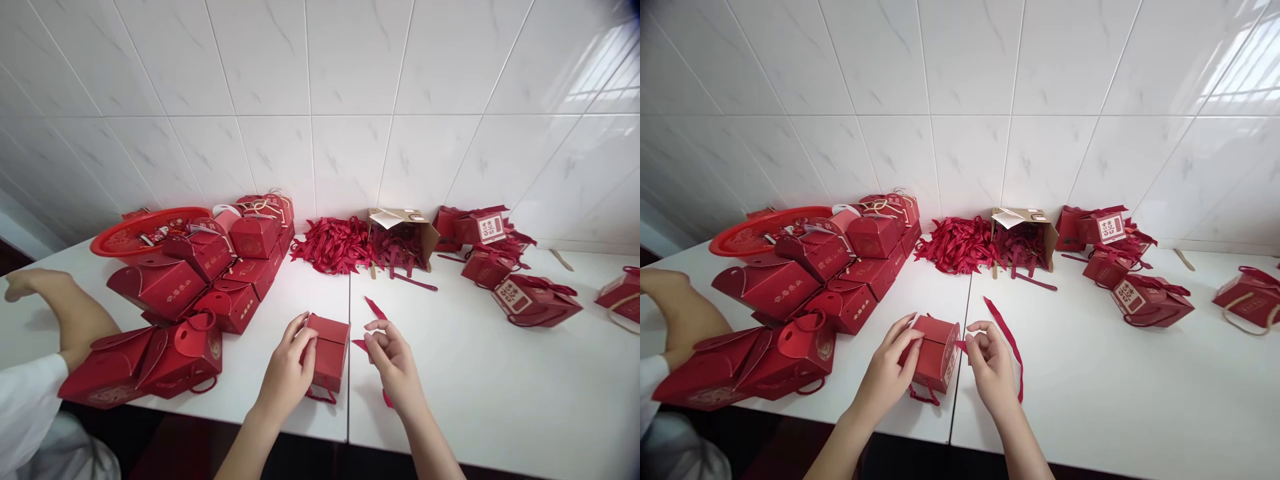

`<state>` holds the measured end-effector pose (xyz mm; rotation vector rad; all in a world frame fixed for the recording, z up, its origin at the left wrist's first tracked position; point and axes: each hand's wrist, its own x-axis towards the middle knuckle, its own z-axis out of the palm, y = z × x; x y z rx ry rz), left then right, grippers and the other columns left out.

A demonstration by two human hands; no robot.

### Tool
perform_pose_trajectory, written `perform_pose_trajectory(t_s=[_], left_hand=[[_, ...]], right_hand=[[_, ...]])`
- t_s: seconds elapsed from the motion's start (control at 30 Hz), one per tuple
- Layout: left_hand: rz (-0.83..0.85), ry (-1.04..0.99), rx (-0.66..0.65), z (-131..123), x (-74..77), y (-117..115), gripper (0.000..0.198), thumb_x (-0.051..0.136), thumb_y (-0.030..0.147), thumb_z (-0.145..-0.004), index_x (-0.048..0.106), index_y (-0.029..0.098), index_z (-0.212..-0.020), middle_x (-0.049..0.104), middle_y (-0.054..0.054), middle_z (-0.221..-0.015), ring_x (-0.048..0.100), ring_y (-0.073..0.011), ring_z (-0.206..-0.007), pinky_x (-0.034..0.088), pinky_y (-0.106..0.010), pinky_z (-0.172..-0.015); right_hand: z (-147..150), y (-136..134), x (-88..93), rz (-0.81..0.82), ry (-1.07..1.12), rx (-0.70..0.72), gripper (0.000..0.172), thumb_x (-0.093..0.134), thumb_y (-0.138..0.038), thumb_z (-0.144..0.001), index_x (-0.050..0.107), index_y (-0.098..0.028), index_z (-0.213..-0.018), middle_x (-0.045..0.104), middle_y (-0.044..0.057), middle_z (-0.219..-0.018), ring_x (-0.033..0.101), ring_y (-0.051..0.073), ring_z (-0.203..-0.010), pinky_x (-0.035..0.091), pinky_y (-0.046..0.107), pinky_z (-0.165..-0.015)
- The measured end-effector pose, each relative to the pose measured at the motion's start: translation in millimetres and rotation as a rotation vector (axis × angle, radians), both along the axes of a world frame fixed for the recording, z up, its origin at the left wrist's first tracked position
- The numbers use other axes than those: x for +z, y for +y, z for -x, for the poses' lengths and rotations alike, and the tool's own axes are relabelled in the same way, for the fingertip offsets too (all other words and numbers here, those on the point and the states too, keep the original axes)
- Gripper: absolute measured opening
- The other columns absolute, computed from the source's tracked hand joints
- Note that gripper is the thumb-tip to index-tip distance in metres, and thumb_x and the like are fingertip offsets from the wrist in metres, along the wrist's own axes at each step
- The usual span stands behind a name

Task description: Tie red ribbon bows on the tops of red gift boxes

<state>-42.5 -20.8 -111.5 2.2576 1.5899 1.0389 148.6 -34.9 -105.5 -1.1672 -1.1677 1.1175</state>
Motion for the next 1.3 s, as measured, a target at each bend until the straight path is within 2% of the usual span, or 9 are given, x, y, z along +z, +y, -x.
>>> perform_pose_trajectory(t_s=[0.13,0.5,0.8,0.9,1.0,1.07,1.2,1.3], left_hand=[[-0.008,-0.001,-0.009,-1,-0.6,-1,0.015,0.039,0.019,-0.091,0.054,0.023,-0.092,0.049,-0.008,-0.129,0.05,-0.0203,-0.122,0.048,-0.036,-0.097],[-0.034,0.026,-0.011,-2,-1.3,1,0.015,0.04,0.019,-0.091,0.054,0.023,-0.093,0.05,-0.008,-0.129,0.051,-0.0207,-0.121,0.049,-0.036,-0.095],[-0.063,0.057,-0.036,-6,-1.3,-1,0.016,0.042,0.016,-0.089,0.056,0.022,-0.094,0.052,-0.009,-0.126,0.054,-0.0211,-0.117,0.052,-0.035,-0.092],[-0.126,0.095,-0.033,-8,4.6,0,0.018,0.044,0.014,-0.088,0.059,0.021,-0.096,0.048,-0.011,-0.13,0.05,-0.0236,-0.121,0.051,-0.038,-0.093],[-0.294,0.144,-0.03,-14,15.8,3,0.021,0.052,0.014,-0.084,0.062,0.022,-0.101,0.041,-0.011,-0.136,0.037,-0.03,-0.131,0.043,-0.047,-0.1],[-0.366,0.165,-0.068,-19,23.2,6,0.022,0.056,0.013,-0.082,0.064,0.023,-0.099,0.043,-0.01,-0.135,0.033,-0.0314,-0.132,0.041,-0.049,-0.102],[-0.431,0.188,-0.137,-30,30.5,10,0.017,0.057,0.01,-0.081,0.068,0.022,-0.077,0.054,-0.007,-0.125,0.04,-0.0313,-0.126,0.043,-0.049,-0.095],[-0.508,0.144,-0.11,-31,36.0,12,0.016,0.061,0.01,-0.078,0.067,0.022,-0.069,0.06,-0.006,-0.114,0.047,-0.0307,-0.118,0.045,-0.049,-0.091]], right_hand=[[1,2,-2.8,0.003,0.031,-0.021,0.018,0.051,-0.039,-0.085,0.05,-0.023,-0.091,0.032,-0.009,-0.052,0.033,0.01,-0.05,0.029,0.021,-0.049],[8,5,-3.3,0.018,0.079,0.031,0.023,0.052,-0.044,-0.086,0.048,-0.022,-0.093,0.03,-0.009,-0.054,0.03,0.011,-0.053,0.027,0.023,-0.05],[11,5,-1.5,-0.012,0.045,0.085,0.022,0.05,-0.043,-0.087,0.049,-0.022,-0.095,0.039,-0.007,-0.055,0.04,0.011,-0.053,0.035,0.023,-0.052],[8,4,-2.4,0.001,0.072,0.12,0.024,0.05,-0.044,-0.087,0.048,-0.022,-0.098,0.04,-0.007,-0.056,0.042,0.011,-0.052,0.036,0.023,-0.052],[6,4,-2.0,0.02,0.071,0.132,0.026,0.05,-0.045,-0.087,0.048,-0.023,-0.1,0.042,-0.007,-0.057,0.042,0.01,-0.051,0.035,0.022,-0.05],[6,4,-1.7,0.021,0.065,0.135,0.027,0.049,-0.046,-0.088,0.047,-0.023,-0.102,0.043,-0.007,-0.057,0.042,0.009,-0.05,0.035,0.021,-0.048],[7,5,-4.2,0.002,0.034,0.167,0.028,0.047,-0.045,-0.089,0.046,-0.023,-0.106,0.047,-0.006,-0.059,0.043,0.01,-0.051,0.039,0.022,-0.049],[4,7,-5.9,-0.072,-0.102,0.083,0.03,0.045,-0.044,-0.09,0.049,-0.023,-0.111,0.053,-0.001,-0.07,0.05,0.013,-0.062,0.045,0.025,-0.058]])
